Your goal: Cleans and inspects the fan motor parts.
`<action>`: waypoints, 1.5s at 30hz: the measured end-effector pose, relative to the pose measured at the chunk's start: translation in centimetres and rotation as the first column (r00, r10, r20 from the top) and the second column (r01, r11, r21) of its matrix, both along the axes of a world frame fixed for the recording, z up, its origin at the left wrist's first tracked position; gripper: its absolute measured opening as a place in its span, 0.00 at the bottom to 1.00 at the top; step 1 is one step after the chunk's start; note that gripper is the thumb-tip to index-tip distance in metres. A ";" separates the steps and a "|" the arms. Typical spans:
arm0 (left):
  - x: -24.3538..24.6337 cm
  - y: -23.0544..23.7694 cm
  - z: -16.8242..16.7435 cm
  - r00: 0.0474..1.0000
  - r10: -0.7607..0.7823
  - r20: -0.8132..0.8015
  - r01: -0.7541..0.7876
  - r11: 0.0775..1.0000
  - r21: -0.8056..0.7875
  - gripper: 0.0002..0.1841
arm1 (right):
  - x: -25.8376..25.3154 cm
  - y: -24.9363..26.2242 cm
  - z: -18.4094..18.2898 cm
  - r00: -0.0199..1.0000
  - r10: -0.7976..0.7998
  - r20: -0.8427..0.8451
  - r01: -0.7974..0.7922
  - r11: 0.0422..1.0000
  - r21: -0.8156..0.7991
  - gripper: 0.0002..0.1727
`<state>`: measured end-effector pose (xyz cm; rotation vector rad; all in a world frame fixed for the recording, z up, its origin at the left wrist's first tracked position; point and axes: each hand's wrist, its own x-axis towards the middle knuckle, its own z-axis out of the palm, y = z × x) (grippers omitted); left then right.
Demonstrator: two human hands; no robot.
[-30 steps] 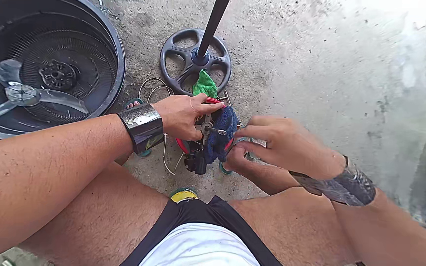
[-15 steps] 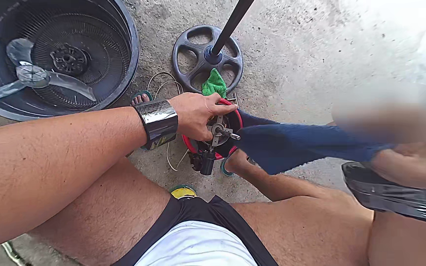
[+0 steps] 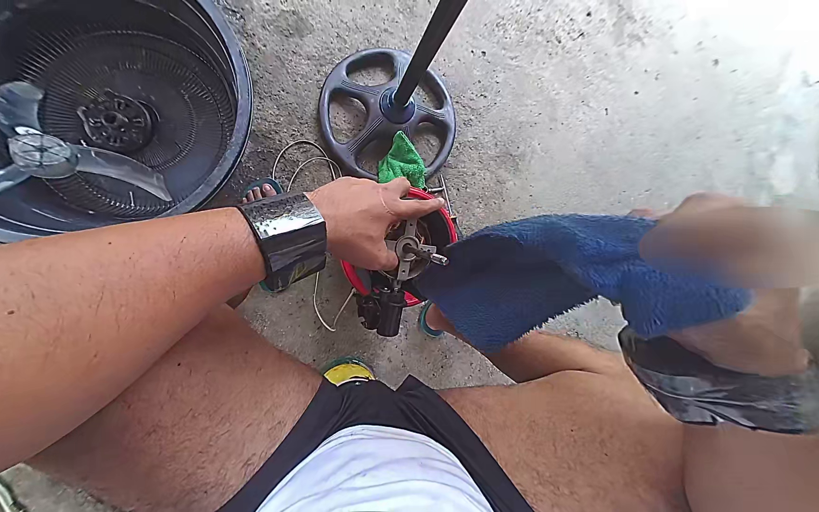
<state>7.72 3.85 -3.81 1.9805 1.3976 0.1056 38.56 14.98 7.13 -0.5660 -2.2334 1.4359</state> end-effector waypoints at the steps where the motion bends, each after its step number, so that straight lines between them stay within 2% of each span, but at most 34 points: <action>1: 0.0 0.0 0.0 1.000 -0.002 0.000 0.002 1.000 0.000 0.50 | -0.3 -0.4 -0.5 0.996 -0.067 0.059 0.064 0.996 0.055 0.06; 4: 0.0 0.1 0.0 1.000 0.001 -0.010 -0.001 1.000 -0.002 0.50 | -0.6 -1.0 -1.0 0.960 -0.118 0.256 0.051 0.966 0.253 0.05; 5: 0.0 0.1 -0.1 1.000 0.003 -0.012 -0.003 1.000 -0.002 0.50 | -0.5 -1.0 -1.0 0.949 -0.096 0.300 0.016 0.966 0.259 0.12; 7: 0.0 0.1 -0.1 1.000 0.006 -0.014 -0.006 1.000 -0.002 0.50 | -0.3 -0.8 -1.5 0.948 -0.081 0.307 0.014 0.977 0.215 0.16; 10: 0.1 0.0 0.1 1.000 0.009 -0.018 -0.009 1.000 -0.004 0.50 | 0.0 -1.2 -1.7 0.980 -0.103 0.168 0.122 0.987 -0.107 0.16; 13: 0.2 0.1 0.2 1.000 0.011 -0.029 -0.011 1.000 -0.006 0.50 | -0.6 -2.5 -0.5 0.979 -0.204 0.011 0.192 0.896 -0.400 0.13; 18: 0.1 0.0 0.1 1.000 0.016 -0.025 -0.016 1.000 -0.005 0.50 | -0.3 -3.5 0.9 0.965 -0.233 -0.120 0.113 0.783 -0.612 0.19; 28: 0.4 0.0 0.3 1.000 0.012 -0.020 -0.011 1.000 0.019 0.49 | -0.5 -5.1 1.6 0.952 -0.285 -0.114 0.135 0.723 -0.678 0.19; 32: 1.1 -0.7 0.2 0.996 0.082 -0.022 -0.080 0.996 0.048 0.49 | -0.3 -5.5 1.7 0.949 -0.301 -0.092 0.154 0.699 -0.699 0.19; 36: 2.1 -1.9 1.1 0.980 0.163 -0.117 -0.163 0.987 0.009 0.53 | 0.1 -5.5 1.4 0.941 -0.328 -0.086 0.178 0.694 -0.697 0.17; 39: 2.5 -2.3 1.0 0.969 0.165 -0.185 -0.160 0.986 0.045 0.54 | 0.1 -5.1 0.8 0.944 -0.324 -0.059 0.186 0.671 -0.718 0.18; 42: 2.8 -2.4 0.4 0.964 0.181 -0.195 -0.162 0.981 0.110 0.53 | -0.1 -4.8 0.2 0.944 -0.331 -0.015 0.219 0.656 -0.722 0.18; 45: 2.9 -2.2 0.4 0.960 0.185 -0.211 -0.165 0.980 0.107 0.53 | -0.2 -4.6 0.0 0.946 -0.322 0.031 0.251 0.672 -0.697 0.17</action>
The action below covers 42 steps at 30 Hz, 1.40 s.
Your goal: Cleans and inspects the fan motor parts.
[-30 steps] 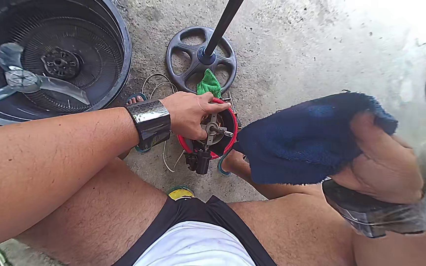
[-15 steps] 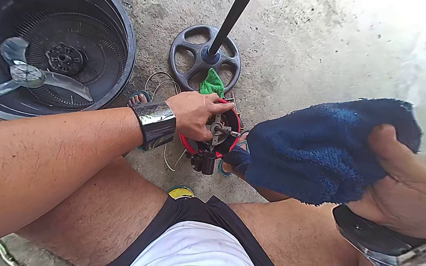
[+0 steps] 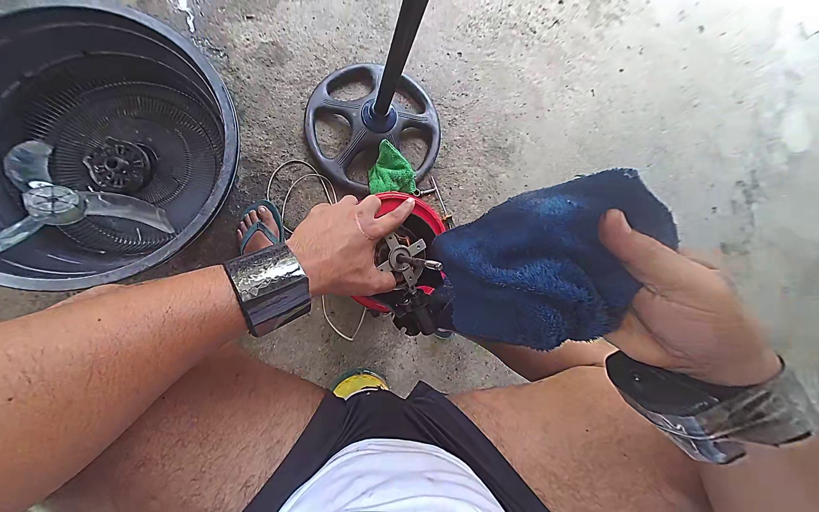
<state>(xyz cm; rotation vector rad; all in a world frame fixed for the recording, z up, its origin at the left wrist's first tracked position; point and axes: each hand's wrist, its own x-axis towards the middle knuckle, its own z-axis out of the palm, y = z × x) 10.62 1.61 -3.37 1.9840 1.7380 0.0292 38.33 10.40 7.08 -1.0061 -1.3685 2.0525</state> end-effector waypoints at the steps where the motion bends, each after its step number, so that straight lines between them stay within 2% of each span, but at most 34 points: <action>1: 0.0 0.0 0.0 1.000 0.000 0.001 0.000 1.000 0.001 0.53 | 0.0 0.0 -0.1 1.000 0.009 0.006 -0.009 1.000 0.005 0.17; 8: -0.2 0.2 0.1 1.000 -0.011 0.001 0.011 1.000 -0.016 0.53 | -0.2 0.0 -0.5 0.999 0.034 0.030 -0.035 0.999 0.037 0.18; 12: -0.3 0.3 0.1 1.000 -0.013 0.009 0.014 1.000 -0.013 0.53 | 0.1 0.2 0.0 0.999 -0.019 -0.027 0.020 0.999 0.030 0.18; 16: -0.3 0.5 0.2 1.000 -0.016 0.016 0.017 0.999 -0.028 0.53 | 0.4 0.5 -0.2 0.998 0.017 -0.052 -0.015 1.000 0.023 0.19; 23: -0.2 0.9 0.3 0.999 -0.036 0.006 0.036 0.999 -0.040 0.53 | 0.2 -0.1 -0.4 0.999 0.026 0.036 -0.026 0.999 0.022 0.17; 28: -0.2 0.6 -1.2 0.993 -0.051 0.106 0.038 0.992 0.122 0.51 | 0.8 -0.1 -1.0 0.998 -0.018 0.066 0.020 0.999 -0.039 0.17; 32: -0.6 0.5 -2.5 0.959 -0.172 0.227 0.114 0.962 0.248 0.50 | 0.6 -0.8 -2.3 0.997 -0.047 0.067 0.054 0.992 -0.118 0.17; 35: -0.5 0.5 -2.3 0.939 -0.234 0.251 0.171 0.954 0.248 0.49 | 0.5 -1.2 -2.7 0.998 -0.051 0.039 0.057 0.986 -0.158 0.17; 38: -0.4 0.6 -1.8 0.939 -0.274 0.209 0.229 0.950 0.214 0.50 | 0.5 -1.4 -2.3 0.999 -0.038 -0.007 0.036 0.985 -0.171 0.17; 42: -0.3 1.0 -1.7 0.950 -0.242 0.200 0.202 0.959 0.199 0.49 | 0.6 -1.6 -2.4 0.999 -0.034 -0.005 0.033 0.990 -0.136 0.16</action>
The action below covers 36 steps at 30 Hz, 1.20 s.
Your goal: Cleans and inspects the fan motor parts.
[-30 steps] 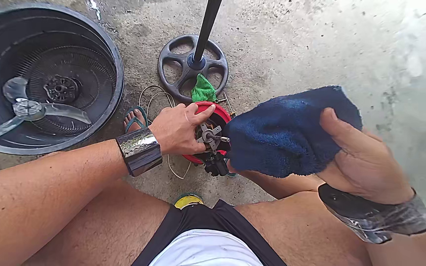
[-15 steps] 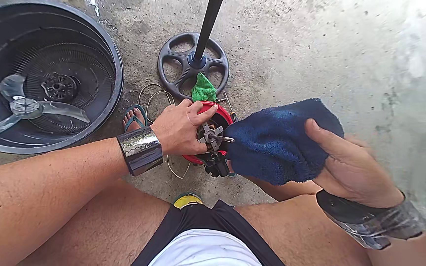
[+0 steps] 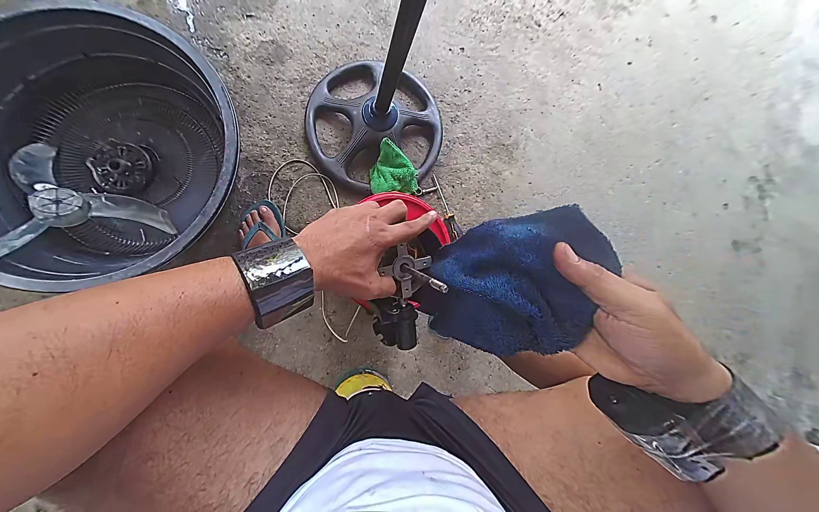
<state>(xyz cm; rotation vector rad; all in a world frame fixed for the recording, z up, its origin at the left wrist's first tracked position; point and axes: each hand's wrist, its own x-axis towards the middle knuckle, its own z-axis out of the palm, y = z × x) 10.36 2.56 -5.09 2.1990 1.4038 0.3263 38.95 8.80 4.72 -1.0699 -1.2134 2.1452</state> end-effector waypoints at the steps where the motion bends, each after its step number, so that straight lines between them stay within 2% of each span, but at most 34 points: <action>1: 0.0 0.2 0.1 1.000 0.018 -0.003 -0.018 1.000 -0.007 0.49 | 0.0 0.0 0.0 1.000 -0.003 0.018 0.003 1.000 0.022 0.16; 6: 0.0 0.8 0.3 0.993 0.115 -0.012 -0.116 0.991 -0.069 0.51 | -0.3 0.4 -1.2 0.992 -0.036 0.120 0.028 0.997 0.067 0.17; 10: 0.3 1.0 0.6 0.994 0.079 -0.074 -0.085 0.994 -0.074 0.51 | -0.6 0.9 -2.2 0.974 -0.066 0.217 0.059 0.998 0.037 0.17; 14: 0.4 0.9 0.7 0.987 0.044 -0.153 -0.038 0.998 0.042 0.50 | -0.1 1.7 -2.4 0.968 -0.070 0.240 0.057 0.996 0.064 0.16; 17: 0.4 0.5 -0.2 0.994 0.050 -0.099 -0.032 0.984 0.174 0.47 | -0.2 1.6 -1.9 0.976 -0.053 0.209 0.035 0.996 0.085 0.16; 21: 0.3 0.7 -0.6 0.995 -0.096 0.002 0.093 0.969 0.228 0.43 | -0.3 1.3 -1.9 0.982 0.033 0.184 -0.051 0.994 0.094 0.17; 24: 0.2 0.8 -0.5 0.977 -0.210 0.047 0.188 0.939 0.289 0.41 | -0.6 1.7 -2.1 0.976 0.026 0.218 -0.056 0.990 0.132 0.16; 29: 0.0 1.6 0.5 0.975 -0.215 -0.048 0.220 0.938 0.267 0.48 | -1.2 2.4 -3.9 0.952 0.094 0.291 -0.165 0.959 0.231 0.14; 30: 0.0 1.9 0.6 0.973 -0.215 -0.081 0.230 0.936 0.267 0.49 | -1.4 2.5 -4.4 0.943 0.107 0.315 -0.198 0.941 0.274 0.16; 32: -0.1 2.2 0.5 0.972 -0.208 -0.110 0.231 0.933 0.276 0.51 | -1.8 2.6 -5.5 0.906 0.133 0.402 -0.302 0.868 0.394 0.26; 34: -0.2 2.3 0.1 0.973 -0.209 -0.096 0.229 0.930 0.287 0.50 | -2.1 2.4 -6.4 0.833 0.129 0.538 -0.447 0.729 0.518 0.36; 36: -0.1 2.2 -0.5 0.979 -0.200 -0.036 0.202 0.941 0.272 0.49 | -2.2 2.0 -7.0 0.796 0.116 0.595 -0.540 0.580 0.610 0.39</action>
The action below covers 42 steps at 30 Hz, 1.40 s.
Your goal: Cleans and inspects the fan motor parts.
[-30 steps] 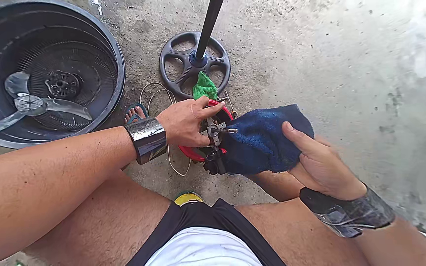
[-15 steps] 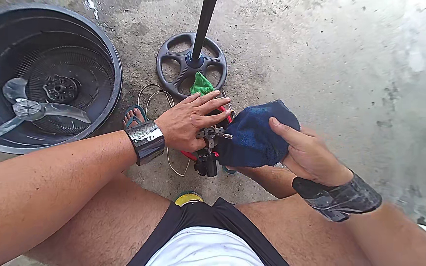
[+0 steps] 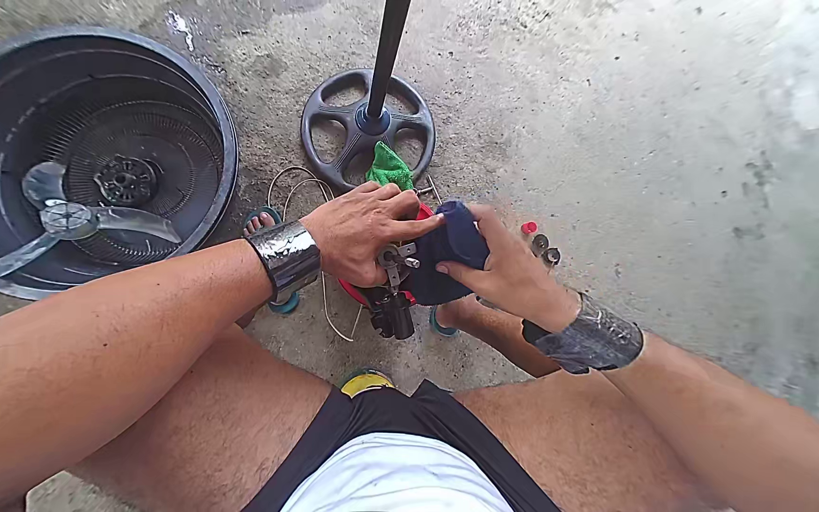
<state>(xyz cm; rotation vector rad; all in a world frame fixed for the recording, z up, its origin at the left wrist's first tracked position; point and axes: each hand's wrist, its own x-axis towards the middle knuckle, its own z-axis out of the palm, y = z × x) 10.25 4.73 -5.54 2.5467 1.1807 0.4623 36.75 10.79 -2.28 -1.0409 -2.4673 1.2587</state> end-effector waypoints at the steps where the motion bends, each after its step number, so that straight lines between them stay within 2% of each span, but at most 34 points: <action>1: 0.0 -0.1 -0.2 0.999 0.013 0.050 -0.012 1.000 -0.027 0.49 | 0.0 0.0 -0.2 0.999 0.040 -0.008 -0.040 0.997 0.060 0.40; 4: -0.1 -0.3 -0.7 0.977 0.057 0.206 -0.032 0.992 -0.125 0.54 | 0.4 1.0 -0.1 0.988 0.151 -0.011 -0.145 0.965 0.220 0.39; 7: -0.6 -0.2 -0.9 0.959 0.092 0.267 -0.034 0.976 -0.214 0.57 | 0.4 1.7 0.1 0.989 0.132 -0.064 -0.109 0.954 0.281 0.37; 8: -0.8 -0.1 -0.9 0.957 0.095 0.273 -0.028 0.970 -0.240 0.58 | 0.5 1.7 0.1 0.984 0.152 -0.091 -0.120 0.950 0.288 0.34; 10: -1.0 0.3 -0.8 0.959 0.092 0.269 -0.011 0.957 -0.289 0.59 | 0.5 1.5 0.4 0.950 0.300 -0.082 -0.251 0.895 0.368 0.18; 11: -1.0 0.5 -0.8 0.956 0.093 0.278 -0.005 0.954 -0.301 0.60 | 0.3 1.4 0.5 0.922 0.387 -0.015 -0.347 0.842 0.413 0.15; 12: -1.0 0.6 -0.9 0.952 0.092 0.290 0.003 0.951 -0.311 0.60 | 0.1 1.1 0.5 0.885 0.457 0.091 -0.447 0.779 0.440 0.17; 13: -1.0 0.7 -1.0 0.950 0.096 0.297 0.003 0.949 -0.316 0.60 | -0.1 0.8 0.5 0.848 0.490 0.201 -0.525 0.727 0.443 0.21; 15: -0.9 0.9 -0.7 0.948 0.116 0.297 -0.001 0.933 -0.359 0.59 | -0.2 0.3 0.1 0.803 0.474 0.361 -0.593 0.693 0.409 0.25; 18: -0.6 1.3 0.1 0.950 0.147 0.275 -0.008 0.892 -0.452 0.60 | -0.3 0.3 0.0 0.772 0.448 0.450 -0.623 0.670 0.403 0.20; 21: -0.3 1.3 -0.3 0.942 0.157 0.296 -0.010 0.896 -0.444 0.60 | -0.3 0.5 -0.2 0.712 0.498 0.494 -0.692 0.617 0.375 0.19; 24: 0.1 1.1 -0.5 0.944 0.147 0.295 -0.008 0.905 -0.424 0.59 | -0.4 -0.1 -0.2 0.642 0.490 0.590 -0.736 0.608 0.297 0.21; 27: 0.8 0.5 -0.8 0.946 0.116 0.304 -0.002 0.936 -0.352 0.57 | -0.9 -1.4 0.0 0.562 0.424 0.710 -0.755 0.613 0.232 0.17; 31: 2.0 -0.5 -0.1 0.970 0.121 0.211 -0.049 0.946 -0.320 0.56 | -1.8 -2.6 -0.1 0.418 0.374 0.828 -0.715 0.697 0.046 0.15; 38: 2.1 -1.1 0.2 0.972 0.154 0.179 -0.098 0.954 -0.284 0.55 | -2.2 -2.4 -0.2 0.410 0.356 0.840 -0.678 0.735 0.019 0.14; 42: 2.3 -1.7 0.2 0.970 0.186 0.155 -0.142 0.955 -0.260 0.54 | -1.7 -2.1 -1.1 0.510 0.370 0.777 -0.701 0.702 0.125 0.11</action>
